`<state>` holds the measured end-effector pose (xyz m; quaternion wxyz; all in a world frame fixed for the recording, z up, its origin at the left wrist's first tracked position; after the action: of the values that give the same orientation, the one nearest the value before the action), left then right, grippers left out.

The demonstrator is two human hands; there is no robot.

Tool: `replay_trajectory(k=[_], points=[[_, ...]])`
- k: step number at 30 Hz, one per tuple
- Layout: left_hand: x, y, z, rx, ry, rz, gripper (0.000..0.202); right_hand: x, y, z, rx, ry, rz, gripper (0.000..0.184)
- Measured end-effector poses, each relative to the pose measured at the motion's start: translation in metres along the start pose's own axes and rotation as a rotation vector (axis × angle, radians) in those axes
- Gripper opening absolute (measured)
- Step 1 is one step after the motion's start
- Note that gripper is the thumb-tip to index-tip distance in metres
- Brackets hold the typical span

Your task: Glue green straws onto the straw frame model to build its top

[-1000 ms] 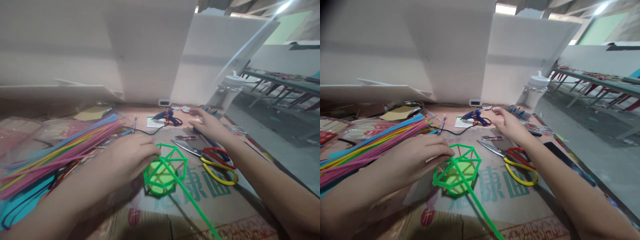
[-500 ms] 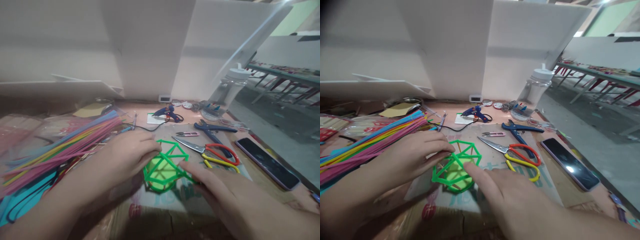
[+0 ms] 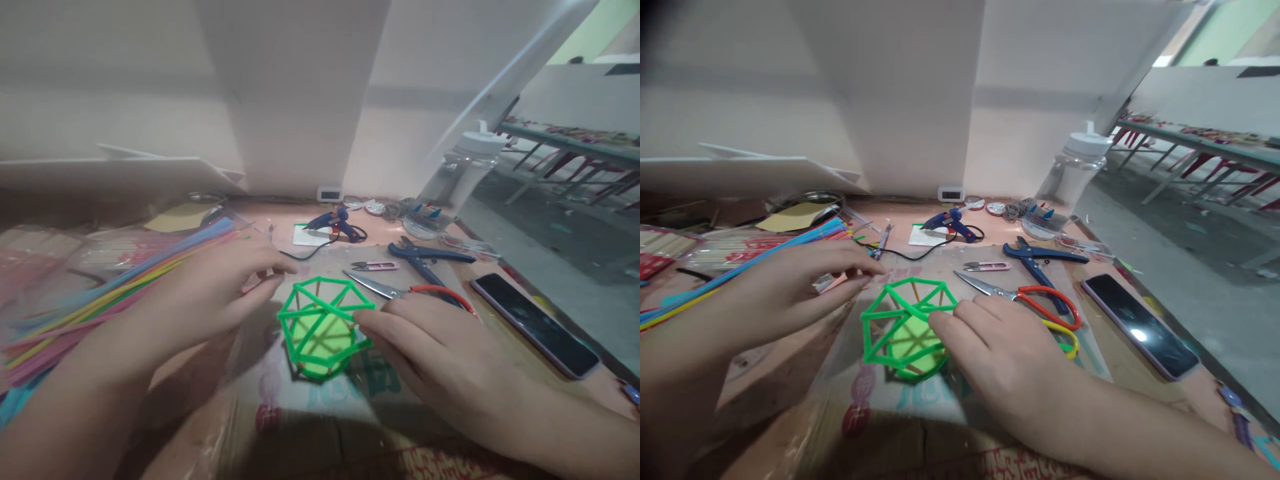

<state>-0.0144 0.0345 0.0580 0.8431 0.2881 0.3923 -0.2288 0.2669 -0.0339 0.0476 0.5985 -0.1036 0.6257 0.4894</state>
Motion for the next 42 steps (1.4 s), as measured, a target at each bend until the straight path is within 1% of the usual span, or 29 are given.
replay_trajectory(k=[2, 4, 10, 13, 14, 16, 18, 23, 26, 29, 33, 36, 38, 42], points=[[-0.003, 0.000, -0.008, -0.040, -0.025, -0.017, 0.026, 0.001, -0.002, 0.000, 0.007, 0.005, -0.014, 0.020], [-0.001, 0.002, -0.013, -0.064, -0.066, -0.036, 0.027, 0.000, -0.002, -0.001, 0.005, -0.001, -0.025, 0.021], [0.008, 0.007, -0.009, -0.099, -0.163, -0.125, 0.032, 0.002, -0.006, -0.002, -0.005, 0.000, -0.014, 0.026], [0.014, 0.009, -0.010, -0.154, -0.246, -0.218, 0.035, 0.005, -0.006, -0.001, -0.004, 0.011, -0.023, 0.025], [0.016, 0.011, -0.011, -0.164, -0.281, -0.246, 0.033, 0.005, -0.006, 0.000, 0.000, 0.014, -0.026, 0.025], [0.021, 0.014, -0.013, -0.186, -0.327, -0.270, 0.023, 0.004, -0.004, 0.001, 0.018, 0.021, -0.022, 0.024], [0.027, 0.016, -0.015, -0.213, -0.358, -0.245, 0.018, 0.002, -0.002, 0.003, 0.034, 0.027, -0.016, 0.022], [0.037, 0.018, -0.018, -0.266, -0.420, -0.115, 0.019, 0.004, 0.003, 0.007, 0.055, 0.035, 0.005, 0.019], [0.039, 0.019, -0.017, -0.303, -0.476, -0.072, 0.017, 0.007, 0.002, 0.009, 0.044, 0.063, 0.025, 0.020], [0.040, 0.021, -0.014, -0.304, -0.515, -0.073, 0.018, 0.008, 0.002, 0.012, 0.058, 0.054, 0.008, 0.021], [0.042, 0.022, -0.015, -0.316, -0.447, -0.089, 0.023, 0.005, 0.004, 0.017, 0.111, 0.049, -0.063, 0.021], [0.044, 0.020, -0.019, -0.336, -0.421, -0.078, 0.025, 0.004, 0.004, 0.017, 0.118, 0.073, -0.081, 0.020], [0.045, 0.019, -0.020, -0.340, -0.411, -0.069, 0.024, 0.003, 0.004, 0.015, 0.110, 0.084, -0.081, 0.019], [0.046, 0.019, -0.019, -0.348, -0.419, -0.068, 0.024, 0.000, 0.003, 0.012, 0.085, 0.065, -0.038, 0.019]])
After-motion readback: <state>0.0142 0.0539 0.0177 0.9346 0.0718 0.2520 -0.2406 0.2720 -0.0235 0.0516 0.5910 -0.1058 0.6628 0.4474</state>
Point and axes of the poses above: each hand's wrist, its own y-axis towards the middle knuckle, its own x-axis out of the palm, z = x × y, the point moved 1 cm from there along y, towards the middle knuckle, and after that the axes turned 12 degrees about -y, right-handed, at the moved point
